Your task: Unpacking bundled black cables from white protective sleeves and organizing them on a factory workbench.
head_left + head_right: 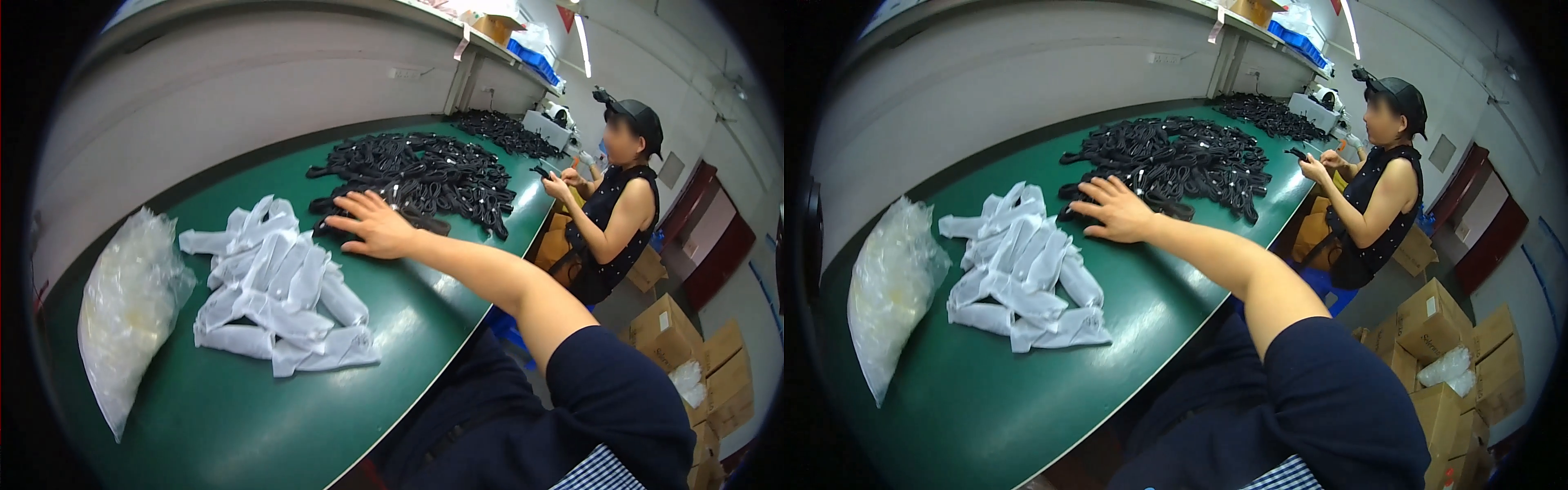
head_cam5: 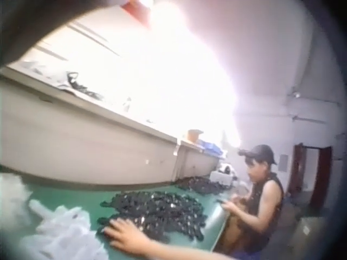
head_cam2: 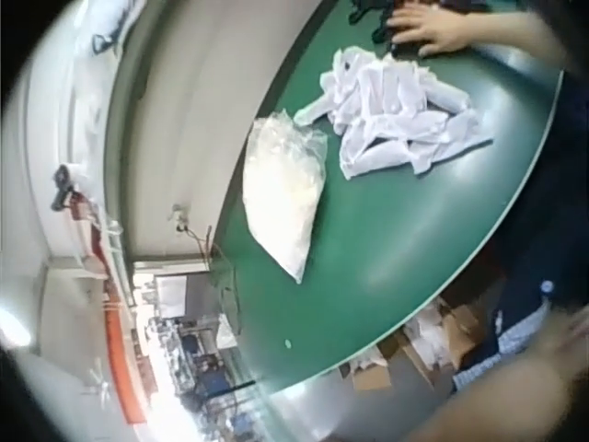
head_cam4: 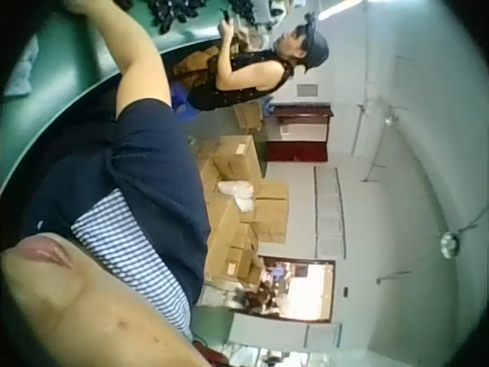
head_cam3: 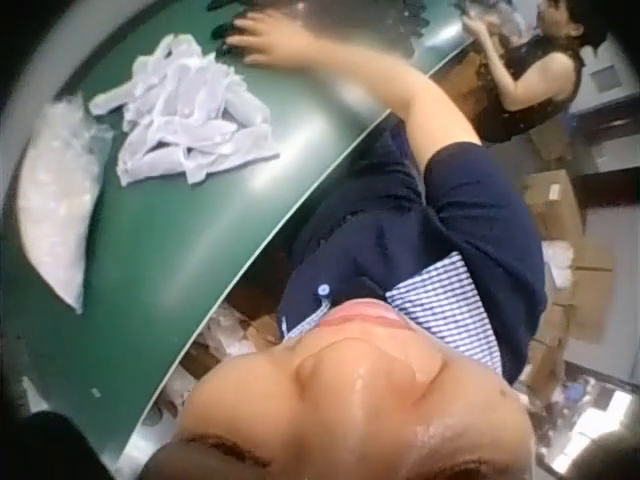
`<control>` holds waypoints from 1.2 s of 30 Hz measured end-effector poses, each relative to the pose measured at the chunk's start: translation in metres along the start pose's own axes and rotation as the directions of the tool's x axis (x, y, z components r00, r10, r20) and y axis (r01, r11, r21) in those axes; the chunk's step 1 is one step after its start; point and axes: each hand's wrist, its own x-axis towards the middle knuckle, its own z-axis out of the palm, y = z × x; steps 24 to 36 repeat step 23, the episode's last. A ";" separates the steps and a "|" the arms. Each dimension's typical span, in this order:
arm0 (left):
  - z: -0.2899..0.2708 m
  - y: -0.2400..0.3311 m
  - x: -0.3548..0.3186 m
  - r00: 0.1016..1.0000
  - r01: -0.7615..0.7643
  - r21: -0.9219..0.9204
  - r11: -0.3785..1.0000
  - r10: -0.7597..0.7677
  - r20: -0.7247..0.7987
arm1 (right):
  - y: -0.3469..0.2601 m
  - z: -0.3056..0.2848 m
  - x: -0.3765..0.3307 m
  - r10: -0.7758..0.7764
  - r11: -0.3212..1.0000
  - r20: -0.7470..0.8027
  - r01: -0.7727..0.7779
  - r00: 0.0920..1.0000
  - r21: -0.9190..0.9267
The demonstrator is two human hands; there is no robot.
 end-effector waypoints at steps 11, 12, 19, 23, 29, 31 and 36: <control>-0.073 -0.037 -0.161 0.819 0.548 0.306 0.779 -0.574 -0.007 | 0.090 0.056 0.004 0.159 0.987 -0.110 -0.160 0.981 -0.002; -0.078 -0.042 -0.179 0.780 0.597 0.324 0.734 -0.625 -0.020 | 0.095 0.059 0.007 0.179 0.984 -0.093 -0.179 0.979 0.015; -0.089 -0.070 -0.263 0.532 0.814 0.384 0.436 -0.824 -0.194 | 0.098 0.082 0.029 0.336 0.942 -0.014 -0.335 0.942 0.031; -0.106 -0.022 -0.265 0.498 0.866 0.213 0.453 -0.819 -0.284 | 0.099 0.067 0.032 0.429 0.898 0.185 -0.439 0.884 0.017; -0.106 -0.022 -0.265 0.498 0.866 0.213 0.453 -0.819 -0.284 | 0.099 0.067 0.032 0.429 0.898 0.185 -0.439 0.884 0.017; -0.106 -0.022 -0.265 0.498 0.866 0.213 0.453 -0.819 -0.284 | 0.099 0.067 0.032 0.429 0.898 0.185 -0.439 0.884 0.017; -0.106 -0.022 -0.265 0.498 0.866 0.213 0.453 -0.819 -0.284 | 0.099 0.067 0.032 0.429 0.898 0.185 -0.439 0.884 0.017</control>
